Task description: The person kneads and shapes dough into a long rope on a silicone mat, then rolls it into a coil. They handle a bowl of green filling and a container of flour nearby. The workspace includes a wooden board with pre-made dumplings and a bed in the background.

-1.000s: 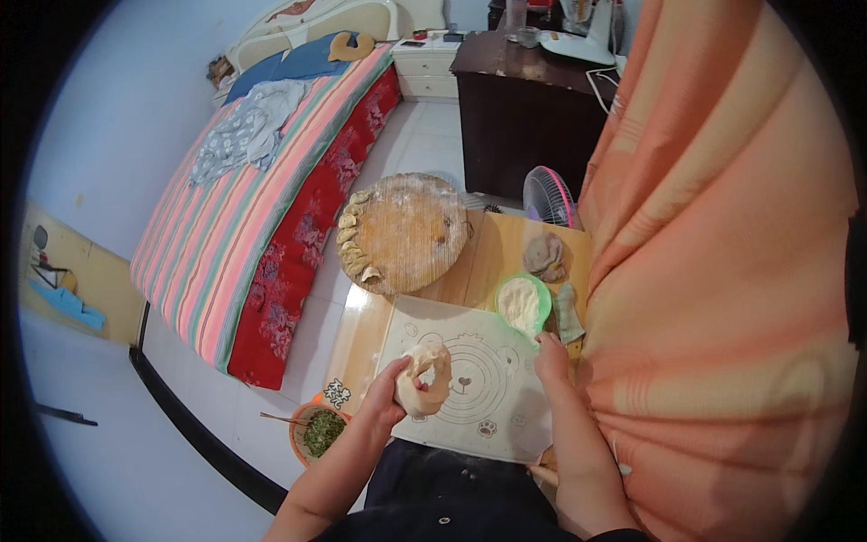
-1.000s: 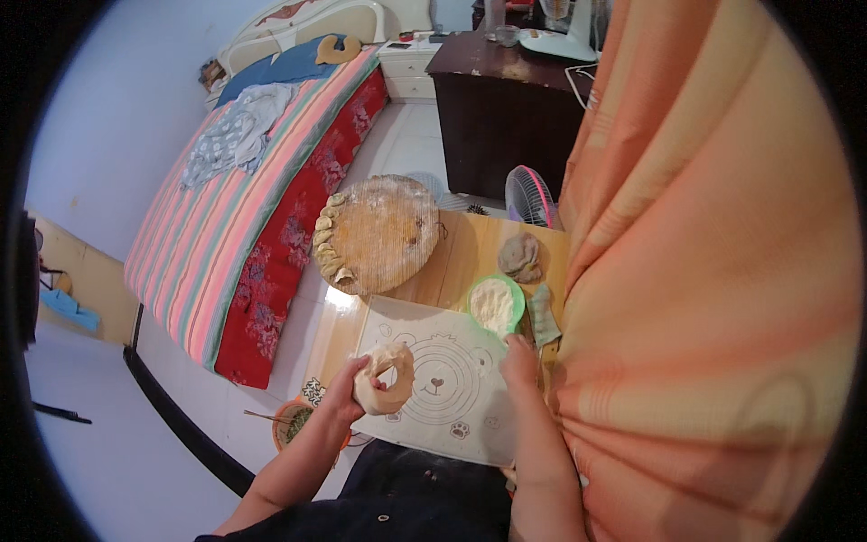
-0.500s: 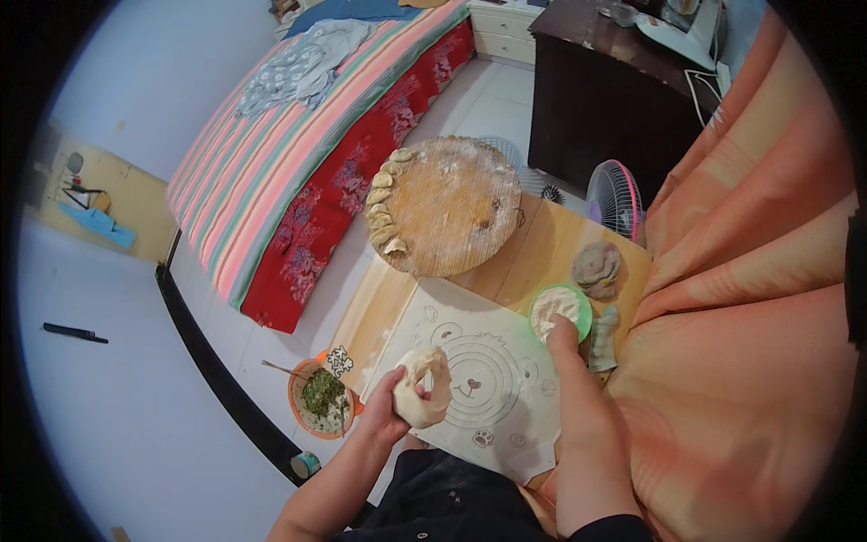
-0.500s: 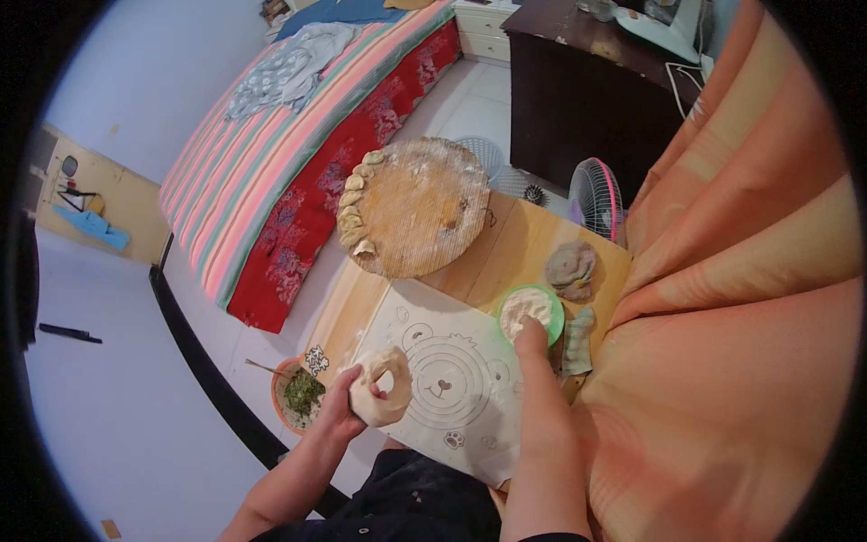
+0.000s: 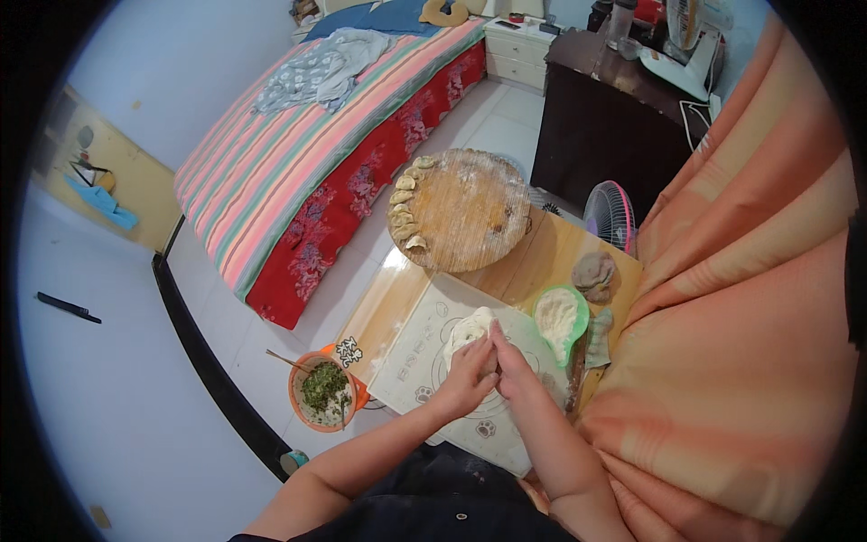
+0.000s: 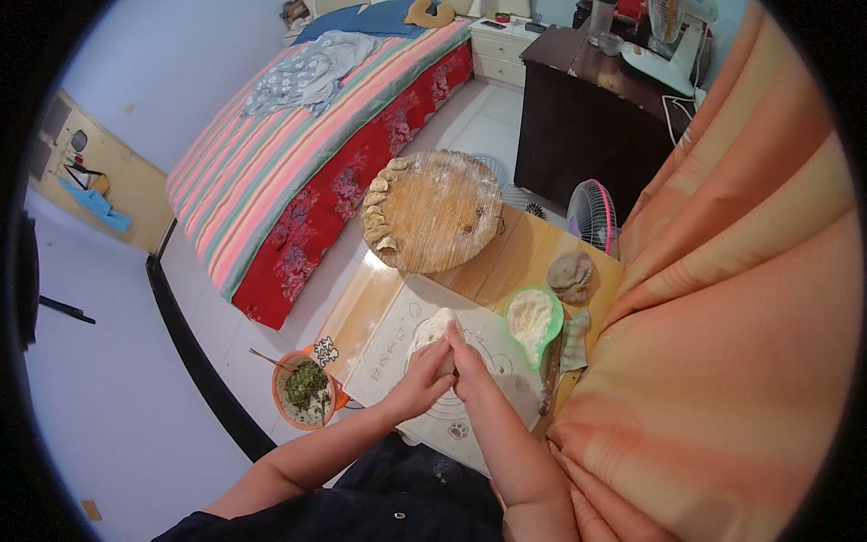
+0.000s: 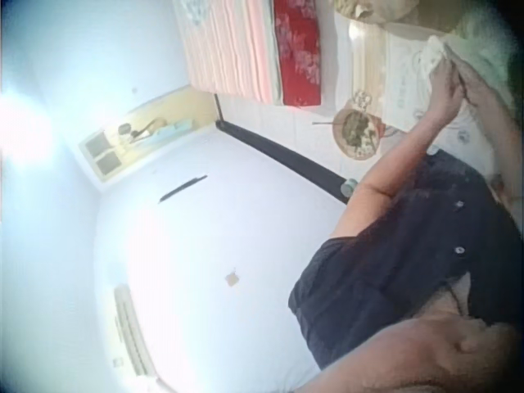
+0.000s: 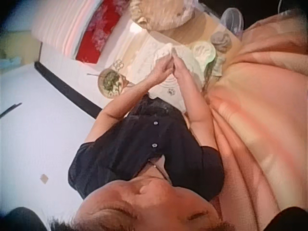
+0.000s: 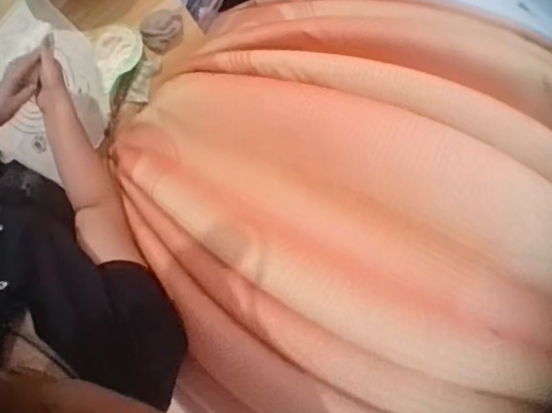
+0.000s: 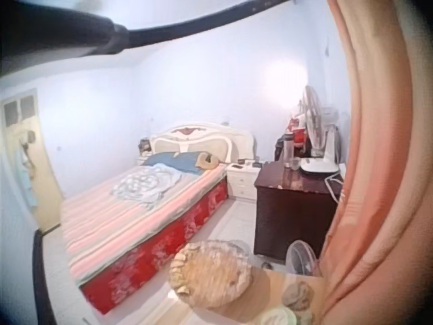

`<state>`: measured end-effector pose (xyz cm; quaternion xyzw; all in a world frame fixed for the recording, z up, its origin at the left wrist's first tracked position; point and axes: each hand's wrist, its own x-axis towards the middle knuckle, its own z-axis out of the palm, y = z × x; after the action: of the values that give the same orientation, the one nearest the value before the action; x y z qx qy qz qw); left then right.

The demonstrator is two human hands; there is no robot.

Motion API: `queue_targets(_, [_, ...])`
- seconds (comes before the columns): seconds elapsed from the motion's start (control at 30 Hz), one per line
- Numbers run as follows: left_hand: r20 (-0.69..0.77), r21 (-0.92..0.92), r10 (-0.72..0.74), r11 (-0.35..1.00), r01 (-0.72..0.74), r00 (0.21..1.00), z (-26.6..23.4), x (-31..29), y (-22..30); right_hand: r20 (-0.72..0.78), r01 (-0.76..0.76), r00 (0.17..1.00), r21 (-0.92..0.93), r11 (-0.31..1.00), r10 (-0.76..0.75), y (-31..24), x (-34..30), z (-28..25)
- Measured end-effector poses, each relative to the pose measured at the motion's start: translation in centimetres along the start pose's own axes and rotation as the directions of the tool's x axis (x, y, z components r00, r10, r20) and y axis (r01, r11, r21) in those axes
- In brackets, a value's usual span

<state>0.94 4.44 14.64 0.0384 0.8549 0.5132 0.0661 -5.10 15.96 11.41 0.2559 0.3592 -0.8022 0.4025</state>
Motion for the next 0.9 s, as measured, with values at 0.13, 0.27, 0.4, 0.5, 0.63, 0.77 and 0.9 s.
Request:
queue_targets(0.13, [-0.023, 0.212, 0.214, 0.956, -0.204, 0.977, -4.9, -1.5, 2.3, -0.108, 0.181, 0.98, 0.101, 0.978, -0.17, 1.0, -1.9, 2.5])
queue_targets(0.27, [0.126, -0.414, -0.225, 0.873, 0.257, 0.966, -8.0, -0.6, -0.5, -0.241, 0.302, 0.9, -0.252, 0.919, -0.362, 1.5, -4.3, 4.6])
queue_targets(0.4, [0.622, -0.581, -0.193, 0.537, 0.612, 0.759, -9.2, 2.7, 1.0, -0.082, 0.165, 0.781, -0.928, 0.333, -0.619, 3.6, -8.6, 9.1])
queue_targets(0.5, [0.562, -0.693, -0.333, 0.312, 0.651, 0.757, -8.3, 3.5, 4.1, -0.009, 0.069, 0.785, -0.992, 0.102, -0.619, 4.1, -11.1, 11.6])
queue_targets(0.63, [0.359, -0.624, -0.336, 0.608, 0.491, 0.871, -8.3, 3.1, 4.1, 0.015, 0.28, 0.858, -0.851, 0.444, -0.513, 5.4, -11.9, 10.3])
queue_targets(0.77, [0.105, 0.092, 0.117, 0.988, -0.127, 0.988, -8.4, 1.2, 5.9, 0.068, 0.361, 0.927, 0.112, 0.926, -0.369, 4.9, -11.6, 9.7])
queue_targets(0.9, [0.344, 0.594, 0.238, 0.694, -0.407, 0.908, -8.3, -2.2, 8.0, 0.05, 0.388, 0.904, 0.323, 0.863, -0.426, 4.1, -9.2, 9.3])
